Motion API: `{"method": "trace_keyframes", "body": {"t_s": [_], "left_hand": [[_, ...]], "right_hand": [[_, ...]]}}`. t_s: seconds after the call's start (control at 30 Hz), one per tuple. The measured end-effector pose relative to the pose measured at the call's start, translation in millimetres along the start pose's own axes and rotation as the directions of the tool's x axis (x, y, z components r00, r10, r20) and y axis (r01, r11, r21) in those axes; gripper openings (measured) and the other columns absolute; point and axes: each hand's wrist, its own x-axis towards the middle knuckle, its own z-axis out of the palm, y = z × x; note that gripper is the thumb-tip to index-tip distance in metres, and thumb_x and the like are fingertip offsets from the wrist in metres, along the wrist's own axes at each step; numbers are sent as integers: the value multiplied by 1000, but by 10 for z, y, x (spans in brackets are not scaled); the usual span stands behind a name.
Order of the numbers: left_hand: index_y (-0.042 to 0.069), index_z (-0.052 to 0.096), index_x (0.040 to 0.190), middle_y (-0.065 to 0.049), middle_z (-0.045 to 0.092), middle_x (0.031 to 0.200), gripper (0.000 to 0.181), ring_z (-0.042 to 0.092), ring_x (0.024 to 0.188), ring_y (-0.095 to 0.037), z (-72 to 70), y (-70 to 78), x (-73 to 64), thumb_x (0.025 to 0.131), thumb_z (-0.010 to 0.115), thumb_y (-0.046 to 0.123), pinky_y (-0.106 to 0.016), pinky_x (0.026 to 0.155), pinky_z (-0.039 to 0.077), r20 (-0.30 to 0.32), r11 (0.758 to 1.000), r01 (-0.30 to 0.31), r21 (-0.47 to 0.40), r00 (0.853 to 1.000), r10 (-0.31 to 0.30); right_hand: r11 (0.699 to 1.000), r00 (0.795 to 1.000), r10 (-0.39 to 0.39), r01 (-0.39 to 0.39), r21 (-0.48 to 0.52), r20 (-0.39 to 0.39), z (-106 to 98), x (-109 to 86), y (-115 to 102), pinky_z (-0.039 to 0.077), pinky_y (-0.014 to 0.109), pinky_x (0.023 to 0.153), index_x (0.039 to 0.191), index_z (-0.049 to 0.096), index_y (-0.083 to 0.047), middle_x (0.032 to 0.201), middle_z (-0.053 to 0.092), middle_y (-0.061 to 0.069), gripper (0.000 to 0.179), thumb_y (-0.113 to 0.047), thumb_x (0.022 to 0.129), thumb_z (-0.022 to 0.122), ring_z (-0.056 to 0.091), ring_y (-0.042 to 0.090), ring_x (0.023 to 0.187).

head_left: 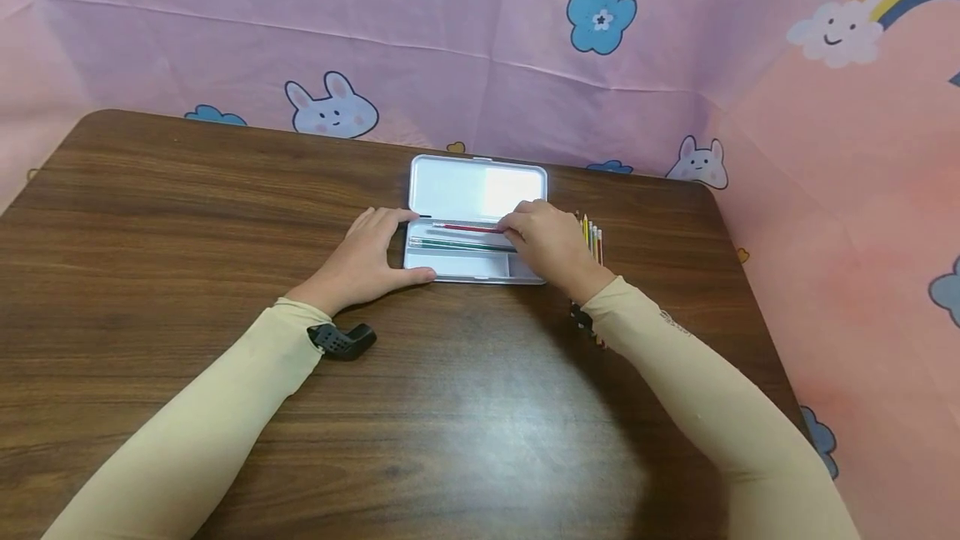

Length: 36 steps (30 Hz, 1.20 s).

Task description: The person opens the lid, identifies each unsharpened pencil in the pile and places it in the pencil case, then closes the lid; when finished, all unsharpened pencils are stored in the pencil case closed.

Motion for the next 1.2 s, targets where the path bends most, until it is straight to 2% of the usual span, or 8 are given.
{"method": "trace_keyframes", "body": {"t_s": [0.33,0.53,0.8,1.2], "left_hand": [[9,40,155,-13,43,156,97,32,150,-32,25,-21,8,84,77,64,-51,130,7,-8,1000,-4,-1,1000,4],[8,40,154,-14,45,154,97,33,149,-33,19,-13,11,84,76,65,-51,130,6,-5,1000,-12,-2,1000,12],[10,41,154,-12,45,153,98,34,149,-31,38,-42,41,83,75,68,-50,130,7,-10,1000,-18,1,1000,18],[10,40,154,-12,44,155,97,33,150,-30,35,-35,34,84,75,67,-51,130,8,-6,1000,-12,10,1000,12]], "right_hand": [[1000,997,-22,22,-8,77,61,148,-150,61,40,74,112,82,-17,105,76,1,17,-15,100,69,69,20,97],[1000,995,-29,30,-8,93,84,192,-174,61,38,77,111,82,-16,104,76,1,19,-12,101,67,70,18,98],[999,989,-32,31,13,142,90,215,-214,61,38,78,114,81,-17,105,76,1,19,-14,102,66,71,17,94],[998,981,-63,65,-5,185,105,227,-233,61,42,78,115,80,-16,106,74,3,26,-8,103,59,71,20,96]]}}
